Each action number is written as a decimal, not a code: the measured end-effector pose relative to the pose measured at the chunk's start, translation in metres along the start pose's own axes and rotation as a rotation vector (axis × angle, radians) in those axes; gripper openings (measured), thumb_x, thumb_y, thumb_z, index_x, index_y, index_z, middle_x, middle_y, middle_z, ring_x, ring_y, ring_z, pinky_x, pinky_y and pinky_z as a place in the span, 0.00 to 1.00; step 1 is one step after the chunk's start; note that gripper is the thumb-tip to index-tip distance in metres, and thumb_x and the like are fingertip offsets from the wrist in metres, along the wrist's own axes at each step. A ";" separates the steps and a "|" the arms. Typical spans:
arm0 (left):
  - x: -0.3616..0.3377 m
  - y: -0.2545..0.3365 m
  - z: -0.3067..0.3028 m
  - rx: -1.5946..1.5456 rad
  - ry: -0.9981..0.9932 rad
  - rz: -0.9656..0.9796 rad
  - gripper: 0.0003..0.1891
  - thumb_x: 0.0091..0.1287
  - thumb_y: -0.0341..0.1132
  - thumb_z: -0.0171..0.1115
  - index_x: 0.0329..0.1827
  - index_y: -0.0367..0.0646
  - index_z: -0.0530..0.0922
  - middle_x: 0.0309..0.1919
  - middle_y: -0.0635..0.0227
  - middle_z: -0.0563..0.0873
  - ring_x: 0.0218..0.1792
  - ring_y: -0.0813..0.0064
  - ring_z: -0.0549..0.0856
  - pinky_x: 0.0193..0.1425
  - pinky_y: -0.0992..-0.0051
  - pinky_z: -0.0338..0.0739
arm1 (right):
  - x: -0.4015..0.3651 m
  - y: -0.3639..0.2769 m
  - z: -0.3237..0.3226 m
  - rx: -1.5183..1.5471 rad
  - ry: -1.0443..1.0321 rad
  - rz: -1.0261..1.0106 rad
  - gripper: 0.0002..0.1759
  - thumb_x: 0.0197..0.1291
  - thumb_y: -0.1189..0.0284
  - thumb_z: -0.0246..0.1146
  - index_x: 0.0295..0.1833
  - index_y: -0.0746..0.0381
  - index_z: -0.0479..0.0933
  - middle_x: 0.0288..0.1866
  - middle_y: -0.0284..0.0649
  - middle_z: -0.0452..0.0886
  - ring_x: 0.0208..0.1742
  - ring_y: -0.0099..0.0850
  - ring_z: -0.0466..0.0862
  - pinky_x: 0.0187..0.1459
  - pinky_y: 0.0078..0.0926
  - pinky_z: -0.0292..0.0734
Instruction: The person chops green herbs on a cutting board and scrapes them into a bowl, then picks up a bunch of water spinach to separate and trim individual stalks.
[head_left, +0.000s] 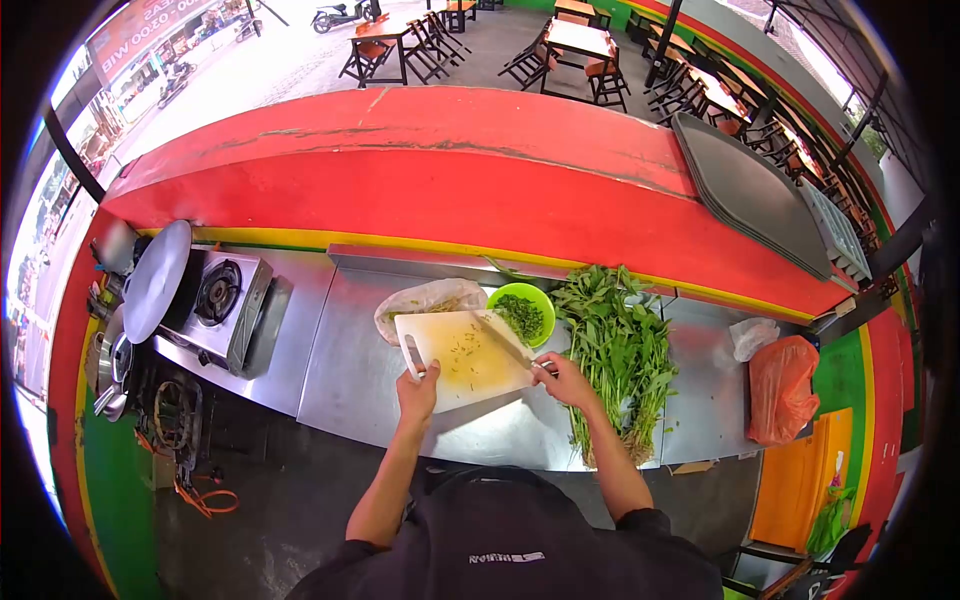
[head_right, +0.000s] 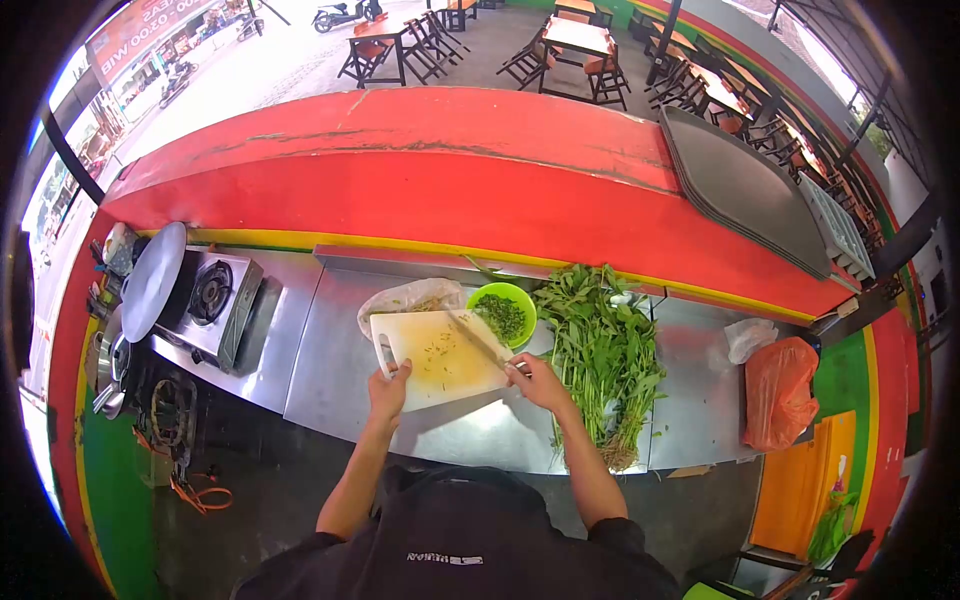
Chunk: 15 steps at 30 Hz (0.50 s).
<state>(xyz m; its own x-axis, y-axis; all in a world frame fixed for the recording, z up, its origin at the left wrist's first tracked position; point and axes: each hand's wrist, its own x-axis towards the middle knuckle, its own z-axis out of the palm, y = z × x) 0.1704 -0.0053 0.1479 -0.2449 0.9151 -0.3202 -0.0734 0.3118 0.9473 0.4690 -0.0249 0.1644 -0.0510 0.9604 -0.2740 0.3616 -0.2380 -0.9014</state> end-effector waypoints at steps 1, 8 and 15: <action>0.000 -0.002 0.000 0.000 -0.001 -0.001 0.12 0.69 0.37 0.68 0.40 0.34 0.84 0.31 0.65 0.87 0.31 0.80 0.83 0.35 0.77 0.77 | -0.006 -0.012 0.001 0.034 -0.087 -0.001 0.14 0.71 0.65 0.62 0.53 0.63 0.77 0.32 0.35 0.86 0.24 0.19 0.77 0.24 0.20 0.71; -0.005 0.007 0.002 0.010 -0.019 0.011 0.11 0.69 0.36 0.67 0.41 0.33 0.84 0.31 0.64 0.88 0.31 0.78 0.84 0.35 0.76 0.78 | -0.011 -0.017 0.012 -0.027 -0.303 -0.110 0.16 0.71 0.66 0.61 0.58 0.64 0.81 0.33 0.32 0.86 0.22 0.16 0.74 0.23 0.18 0.71; -0.008 0.010 0.000 0.056 -0.003 0.023 0.11 0.68 0.35 0.67 0.40 0.34 0.84 0.31 0.65 0.87 0.30 0.78 0.84 0.34 0.75 0.77 | 0.007 0.013 0.003 -0.164 -0.063 -0.136 0.17 0.71 0.63 0.61 0.55 0.64 0.83 0.30 0.35 0.86 0.21 0.20 0.76 0.25 0.23 0.74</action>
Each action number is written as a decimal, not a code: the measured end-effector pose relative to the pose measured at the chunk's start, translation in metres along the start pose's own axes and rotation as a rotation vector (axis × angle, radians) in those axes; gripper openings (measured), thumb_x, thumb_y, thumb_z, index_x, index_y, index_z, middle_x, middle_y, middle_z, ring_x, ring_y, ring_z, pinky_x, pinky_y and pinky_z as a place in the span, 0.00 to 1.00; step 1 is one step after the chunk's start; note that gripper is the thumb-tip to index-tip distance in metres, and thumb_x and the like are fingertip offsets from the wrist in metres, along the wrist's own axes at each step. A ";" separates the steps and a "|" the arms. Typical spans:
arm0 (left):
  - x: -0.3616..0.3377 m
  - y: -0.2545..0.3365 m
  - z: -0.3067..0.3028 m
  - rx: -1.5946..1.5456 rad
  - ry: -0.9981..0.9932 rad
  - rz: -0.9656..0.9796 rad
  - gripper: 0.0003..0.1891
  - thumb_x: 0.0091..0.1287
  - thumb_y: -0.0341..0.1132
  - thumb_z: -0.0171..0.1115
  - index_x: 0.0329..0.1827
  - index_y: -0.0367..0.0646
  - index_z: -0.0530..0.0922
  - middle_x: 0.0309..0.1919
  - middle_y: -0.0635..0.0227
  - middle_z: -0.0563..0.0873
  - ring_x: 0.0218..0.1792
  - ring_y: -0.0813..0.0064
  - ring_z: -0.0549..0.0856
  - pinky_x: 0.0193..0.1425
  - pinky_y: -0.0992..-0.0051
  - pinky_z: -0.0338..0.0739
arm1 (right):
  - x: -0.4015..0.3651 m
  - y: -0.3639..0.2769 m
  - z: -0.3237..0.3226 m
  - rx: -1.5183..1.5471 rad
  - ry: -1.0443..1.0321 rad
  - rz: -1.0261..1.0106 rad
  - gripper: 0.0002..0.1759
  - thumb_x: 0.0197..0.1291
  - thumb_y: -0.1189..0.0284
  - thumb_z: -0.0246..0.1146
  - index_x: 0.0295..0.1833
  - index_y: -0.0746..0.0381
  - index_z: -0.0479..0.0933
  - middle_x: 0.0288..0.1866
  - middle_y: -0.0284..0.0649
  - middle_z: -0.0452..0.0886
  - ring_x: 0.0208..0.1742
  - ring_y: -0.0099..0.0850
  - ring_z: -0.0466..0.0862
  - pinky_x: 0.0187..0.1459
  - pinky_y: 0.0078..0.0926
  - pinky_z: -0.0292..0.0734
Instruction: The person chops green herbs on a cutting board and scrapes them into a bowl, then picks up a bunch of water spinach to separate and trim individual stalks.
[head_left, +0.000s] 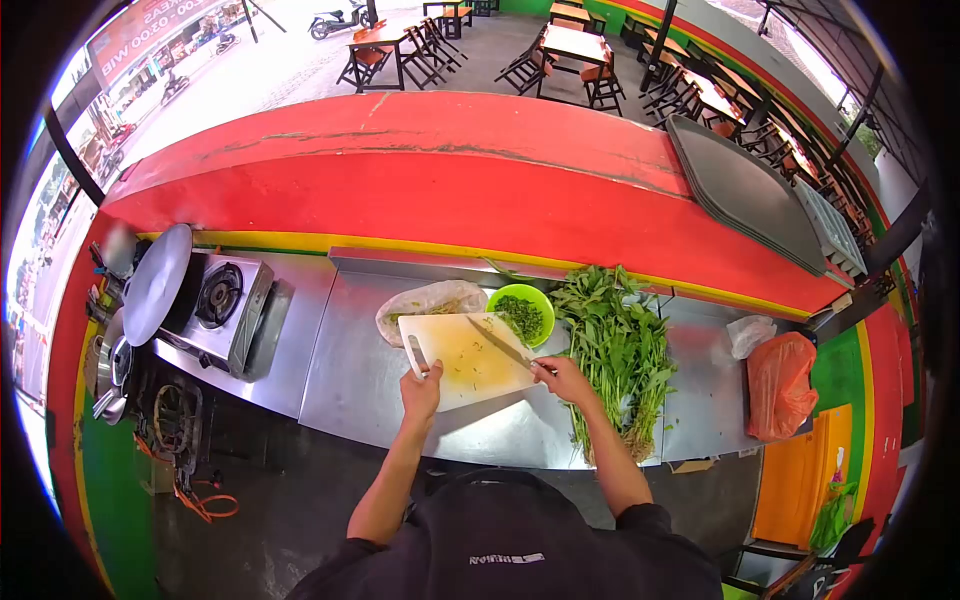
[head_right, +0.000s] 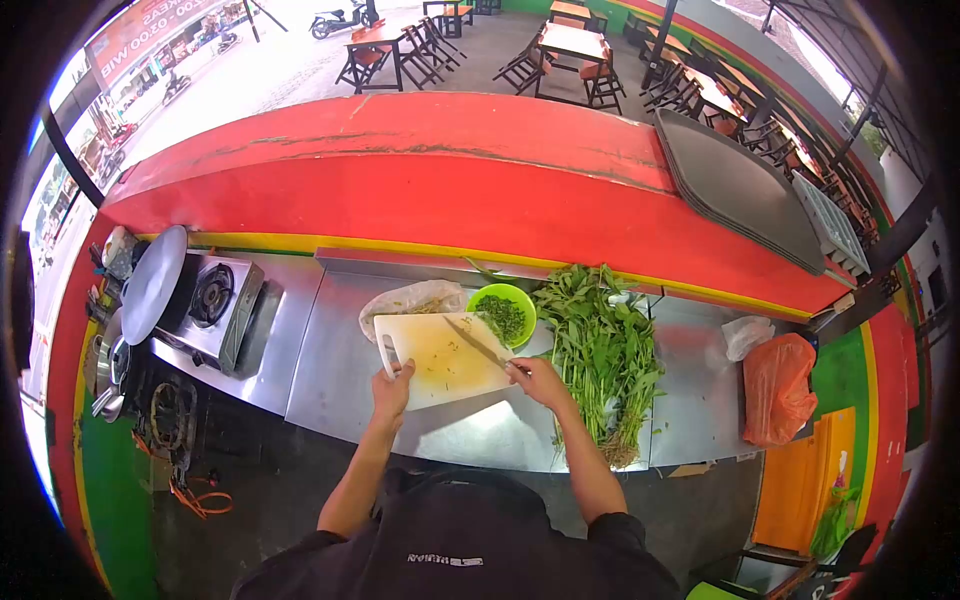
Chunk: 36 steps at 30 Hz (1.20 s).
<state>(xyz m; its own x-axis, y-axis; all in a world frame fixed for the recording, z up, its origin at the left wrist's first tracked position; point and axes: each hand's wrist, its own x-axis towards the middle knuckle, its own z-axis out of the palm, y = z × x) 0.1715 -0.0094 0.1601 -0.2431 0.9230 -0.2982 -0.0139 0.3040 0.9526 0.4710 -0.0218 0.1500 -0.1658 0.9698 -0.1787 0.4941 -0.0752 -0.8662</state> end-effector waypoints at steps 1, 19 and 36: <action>0.001 -0.001 0.000 0.000 -0.001 0.001 0.11 0.68 0.35 0.67 0.40 0.34 0.84 0.31 0.65 0.87 0.30 0.78 0.84 0.34 0.75 0.77 | 0.003 0.008 0.001 0.000 0.001 0.000 0.17 0.71 0.63 0.61 0.55 0.64 0.83 0.30 0.35 0.86 0.21 0.20 0.76 0.25 0.23 0.74; 0.005 -0.021 0.014 -0.078 0.016 0.024 0.13 0.68 0.37 0.67 0.44 0.32 0.83 0.33 0.63 0.88 0.33 0.76 0.85 0.39 0.74 0.79 | -0.002 -0.012 -0.004 0.130 -0.151 0.040 0.17 0.73 0.64 0.59 0.57 0.62 0.82 0.33 0.28 0.84 0.20 0.16 0.72 0.22 0.18 0.70; -0.005 -0.006 0.008 -0.074 0.023 0.053 0.12 0.70 0.37 0.67 0.41 0.34 0.82 0.32 0.64 0.87 0.30 0.78 0.85 0.35 0.76 0.78 | 0.057 0.069 -0.014 -0.082 0.217 0.113 0.16 0.71 0.61 0.60 0.46 0.64 0.84 0.26 0.33 0.84 0.18 0.22 0.76 0.22 0.24 0.72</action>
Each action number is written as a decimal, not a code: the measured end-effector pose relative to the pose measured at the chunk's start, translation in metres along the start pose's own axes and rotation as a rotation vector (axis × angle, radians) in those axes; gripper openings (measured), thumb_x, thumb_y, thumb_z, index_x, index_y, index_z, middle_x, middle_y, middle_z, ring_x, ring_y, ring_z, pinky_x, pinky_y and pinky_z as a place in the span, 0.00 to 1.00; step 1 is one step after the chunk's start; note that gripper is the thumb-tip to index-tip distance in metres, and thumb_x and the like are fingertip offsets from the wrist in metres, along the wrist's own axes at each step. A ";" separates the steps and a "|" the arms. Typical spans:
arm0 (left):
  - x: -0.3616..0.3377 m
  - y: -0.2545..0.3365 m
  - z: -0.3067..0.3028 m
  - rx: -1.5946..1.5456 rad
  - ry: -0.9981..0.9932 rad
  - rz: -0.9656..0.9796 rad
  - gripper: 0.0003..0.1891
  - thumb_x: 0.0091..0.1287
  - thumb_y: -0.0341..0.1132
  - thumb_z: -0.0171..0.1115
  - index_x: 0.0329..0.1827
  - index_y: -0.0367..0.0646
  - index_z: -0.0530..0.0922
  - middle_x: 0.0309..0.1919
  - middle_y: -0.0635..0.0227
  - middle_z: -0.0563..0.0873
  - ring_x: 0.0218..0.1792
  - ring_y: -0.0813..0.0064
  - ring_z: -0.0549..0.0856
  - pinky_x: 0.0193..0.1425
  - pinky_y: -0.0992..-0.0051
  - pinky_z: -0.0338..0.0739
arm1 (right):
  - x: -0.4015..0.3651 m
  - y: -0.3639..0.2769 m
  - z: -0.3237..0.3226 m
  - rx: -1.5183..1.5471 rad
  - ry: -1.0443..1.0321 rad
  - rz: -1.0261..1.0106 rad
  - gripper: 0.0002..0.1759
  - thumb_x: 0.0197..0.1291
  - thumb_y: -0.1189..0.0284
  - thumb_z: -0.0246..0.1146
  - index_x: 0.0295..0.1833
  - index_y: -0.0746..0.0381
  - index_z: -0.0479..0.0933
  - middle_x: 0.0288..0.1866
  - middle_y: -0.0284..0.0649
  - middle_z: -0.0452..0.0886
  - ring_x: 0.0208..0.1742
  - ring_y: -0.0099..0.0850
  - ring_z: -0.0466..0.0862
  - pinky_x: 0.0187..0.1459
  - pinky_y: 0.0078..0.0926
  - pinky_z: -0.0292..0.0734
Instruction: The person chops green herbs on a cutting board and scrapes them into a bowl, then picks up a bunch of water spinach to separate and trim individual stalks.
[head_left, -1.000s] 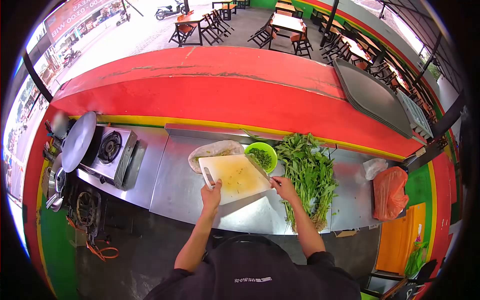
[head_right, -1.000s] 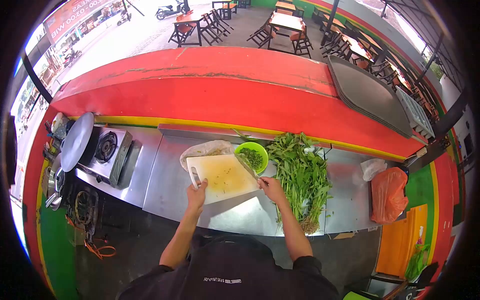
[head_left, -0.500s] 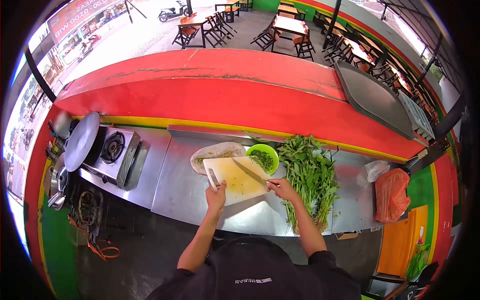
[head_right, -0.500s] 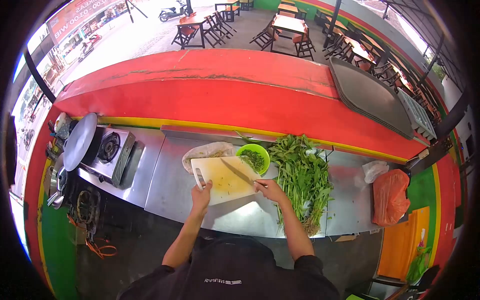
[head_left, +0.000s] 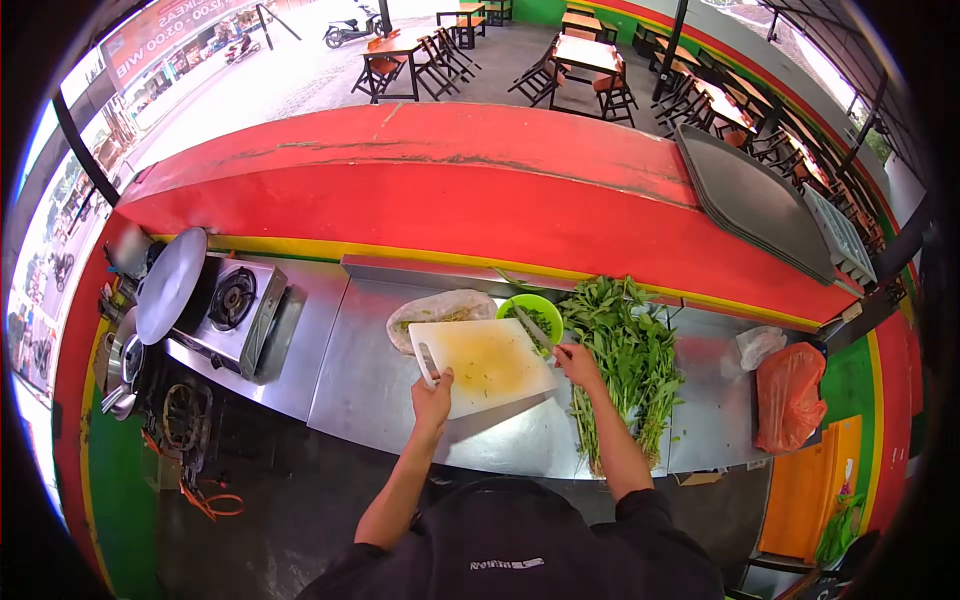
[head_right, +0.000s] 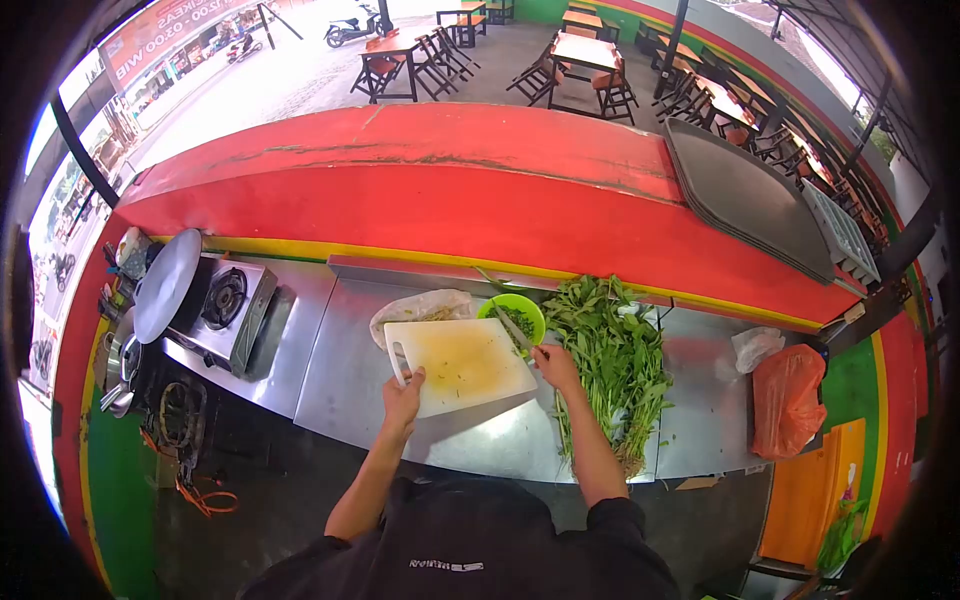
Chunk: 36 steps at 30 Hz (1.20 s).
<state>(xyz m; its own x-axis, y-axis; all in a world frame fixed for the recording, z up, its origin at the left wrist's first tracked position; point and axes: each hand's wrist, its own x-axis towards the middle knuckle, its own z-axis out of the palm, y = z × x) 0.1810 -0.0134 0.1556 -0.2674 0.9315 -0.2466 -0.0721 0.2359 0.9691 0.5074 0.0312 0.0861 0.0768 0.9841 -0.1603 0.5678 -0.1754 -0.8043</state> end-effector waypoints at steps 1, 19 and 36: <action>0.002 -0.002 0.000 -0.027 -0.001 -0.011 0.12 0.70 0.36 0.67 0.41 0.34 0.82 0.32 0.64 0.87 0.30 0.78 0.85 0.35 0.76 0.79 | -0.007 -0.015 -0.004 0.050 -0.013 0.007 0.17 0.71 0.61 0.60 0.47 0.64 0.83 0.27 0.33 0.84 0.18 0.21 0.76 0.21 0.23 0.71; 0.007 0.001 0.000 0.007 -0.014 -0.025 0.11 0.69 0.35 0.67 0.42 0.33 0.82 0.33 0.63 0.88 0.31 0.77 0.85 0.36 0.76 0.79 | -0.023 0.000 -0.006 0.061 -0.102 -0.016 0.15 0.71 0.62 0.61 0.49 0.62 0.85 0.25 0.33 0.84 0.19 0.21 0.74 0.23 0.25 0.71; 0.016 0.011 -0.004 -0.028 0.003 0.011 0.11 0.69 0.33 0.66 0.43 0.32 0.82 0.34 0.63 0.87 0.34 0.77 0.85 0.40 0.75 0.78 | -0.043 -0.023 -0.013 0.207 -0.138 0.018 0.15 0.70 0.62 0.62 0.48 0.62 0.85 0.26 0.30 0.84 0.19 0.17 0.71 0.22 0.21 0.68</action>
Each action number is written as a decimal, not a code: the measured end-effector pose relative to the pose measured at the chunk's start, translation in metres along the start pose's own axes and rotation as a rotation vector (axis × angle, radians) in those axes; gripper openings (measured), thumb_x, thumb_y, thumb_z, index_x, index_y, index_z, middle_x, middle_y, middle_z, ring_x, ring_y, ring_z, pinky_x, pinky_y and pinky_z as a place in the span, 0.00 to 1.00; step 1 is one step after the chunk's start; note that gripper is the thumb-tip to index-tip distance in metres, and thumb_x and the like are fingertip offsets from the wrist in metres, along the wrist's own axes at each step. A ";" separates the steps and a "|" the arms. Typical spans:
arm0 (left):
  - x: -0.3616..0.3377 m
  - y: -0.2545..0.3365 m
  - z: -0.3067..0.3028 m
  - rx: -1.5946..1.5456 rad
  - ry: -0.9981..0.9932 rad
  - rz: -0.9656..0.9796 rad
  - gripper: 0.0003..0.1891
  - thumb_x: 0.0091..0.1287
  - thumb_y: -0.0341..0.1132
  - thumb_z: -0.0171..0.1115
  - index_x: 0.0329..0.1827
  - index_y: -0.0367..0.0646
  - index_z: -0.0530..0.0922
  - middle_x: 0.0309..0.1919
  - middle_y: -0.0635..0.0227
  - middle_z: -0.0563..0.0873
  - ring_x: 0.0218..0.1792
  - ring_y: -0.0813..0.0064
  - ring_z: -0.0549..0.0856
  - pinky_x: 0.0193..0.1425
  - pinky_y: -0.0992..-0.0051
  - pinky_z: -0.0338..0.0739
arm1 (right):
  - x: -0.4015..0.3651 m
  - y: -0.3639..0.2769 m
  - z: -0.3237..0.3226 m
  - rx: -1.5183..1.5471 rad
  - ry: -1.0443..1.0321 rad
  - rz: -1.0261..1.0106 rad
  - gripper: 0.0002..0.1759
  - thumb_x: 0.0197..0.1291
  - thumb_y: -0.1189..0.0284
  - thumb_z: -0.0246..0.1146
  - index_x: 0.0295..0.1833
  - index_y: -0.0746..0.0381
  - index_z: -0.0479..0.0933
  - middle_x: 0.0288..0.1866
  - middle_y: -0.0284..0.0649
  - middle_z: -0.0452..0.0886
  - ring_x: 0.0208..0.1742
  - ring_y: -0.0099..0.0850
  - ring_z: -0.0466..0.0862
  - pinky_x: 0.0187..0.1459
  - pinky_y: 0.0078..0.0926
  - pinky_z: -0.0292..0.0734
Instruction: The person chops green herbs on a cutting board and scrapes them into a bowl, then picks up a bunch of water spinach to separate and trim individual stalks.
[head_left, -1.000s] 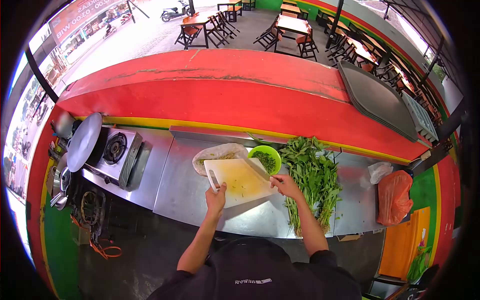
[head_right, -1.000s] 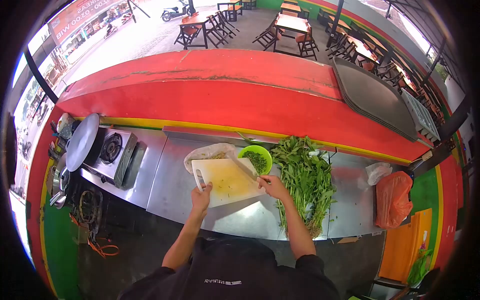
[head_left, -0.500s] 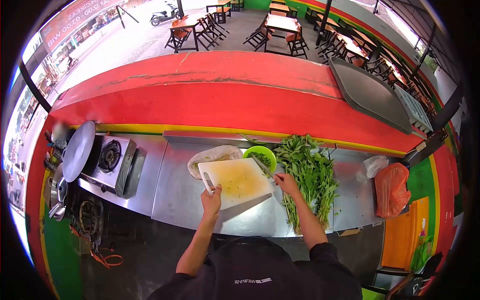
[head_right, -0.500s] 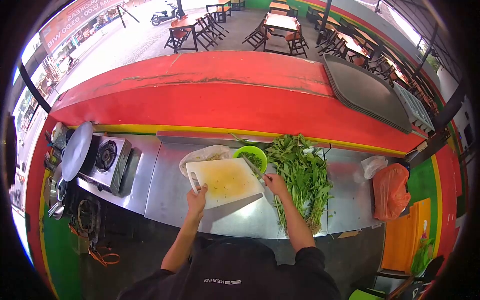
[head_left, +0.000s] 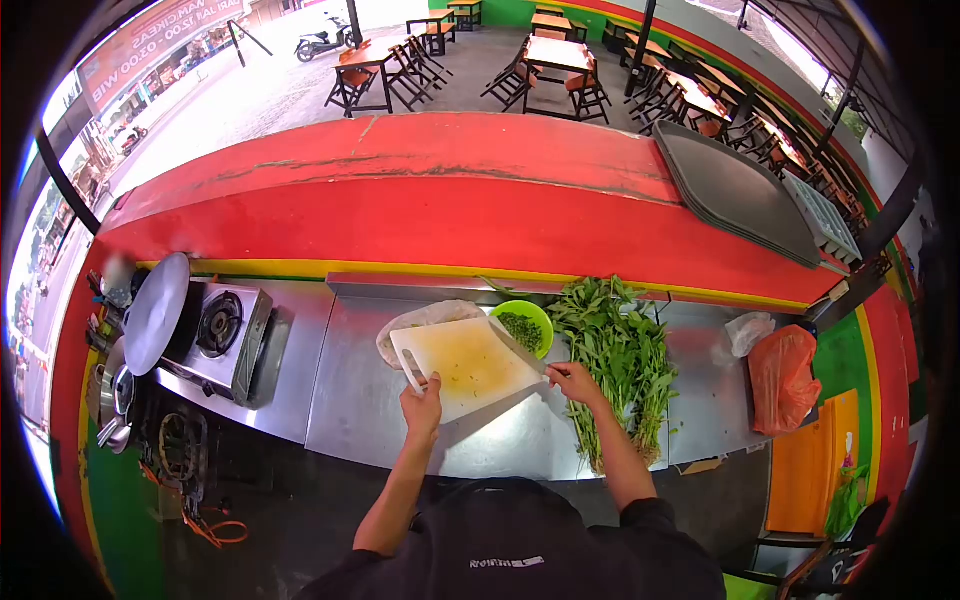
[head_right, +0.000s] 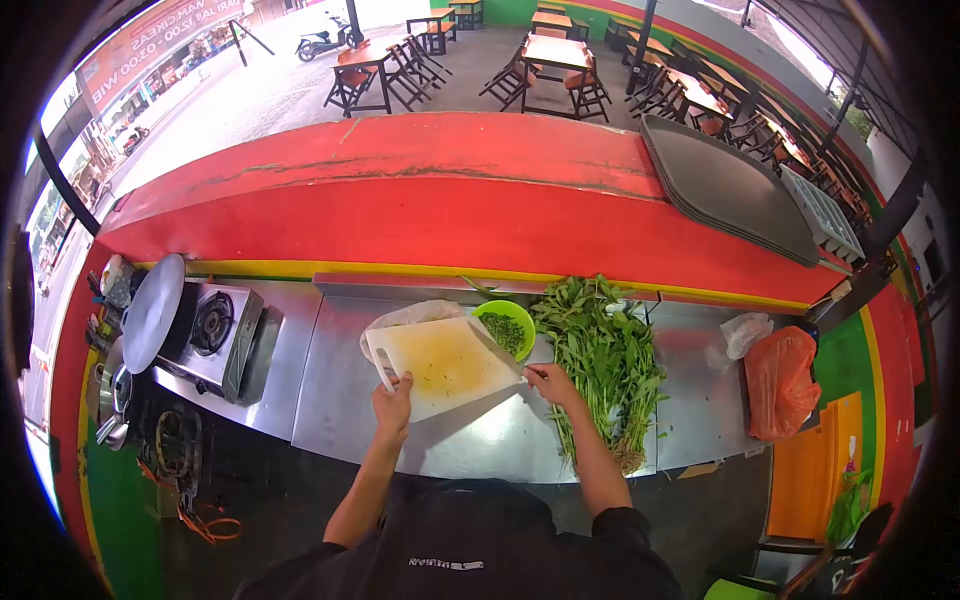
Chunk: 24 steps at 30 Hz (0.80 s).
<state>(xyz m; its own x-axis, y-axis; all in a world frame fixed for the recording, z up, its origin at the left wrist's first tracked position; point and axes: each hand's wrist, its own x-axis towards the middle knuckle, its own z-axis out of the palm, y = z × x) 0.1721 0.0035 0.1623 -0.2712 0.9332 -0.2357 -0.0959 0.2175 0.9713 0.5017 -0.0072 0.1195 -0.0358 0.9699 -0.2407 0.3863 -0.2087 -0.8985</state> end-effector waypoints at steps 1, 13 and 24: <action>0.001 -0.002 -0.001 -0.006 0.006 -0.008 0.11 0.69 0.33 0.66 0.44 0.32 0.82 0.34 0.63 0.87 0.34 0.77 0.85 0.39 0.75 0.78 | 0.007 0.016 0.000 0.001 0.005 0.004 0.15 0.70 0.62 0.62 0.48 0.62 0.85 0.26 0.30 0.84 0.19 0.17 0.71 0.22 0.21 0.68; 0.001 -0.006 0.010 -0.002 0.026 0.070 0.11 0.72 0.34 0.63 0.44 0.32 0.82 0.34 0.65 0.87 0.34 0.79 0.83 0.38 0.75 0.77 | -0.001 -0.022 0.011 -0.032 0.171 -0.143 0.17 0.71 0.62 0.60 0.47 0.65 0.85 0.26 0.32 0.84 0.19 0.19 0.74 0.24 0.22 0.70; 0.008 -0.014 0.030 0.102 0.044 0.072 0.15 0.73 0.40 0.62 0.46 0.33 0.82 0.36 0.59 0.87 0.37 0.73 0.84 0.43 0.70 0.78 | -0.062 -0.077 0.040 0.069 -0.138 -0.087 0.16 0.71 0.62 0.61 0.52 0.62 0.84 0.28 0.29 0.82 0.19 0.16 0.72 0.21 0.18 0.68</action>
<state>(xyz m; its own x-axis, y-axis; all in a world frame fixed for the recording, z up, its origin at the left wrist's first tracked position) 0.2001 0.0162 0.1483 -0.3157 0.9345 -0.1643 0.0227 0.1805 0.9833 0.4373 -0.0559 0.1894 -0.1941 0.9595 -0.2044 0.3126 -0.1370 -0.9400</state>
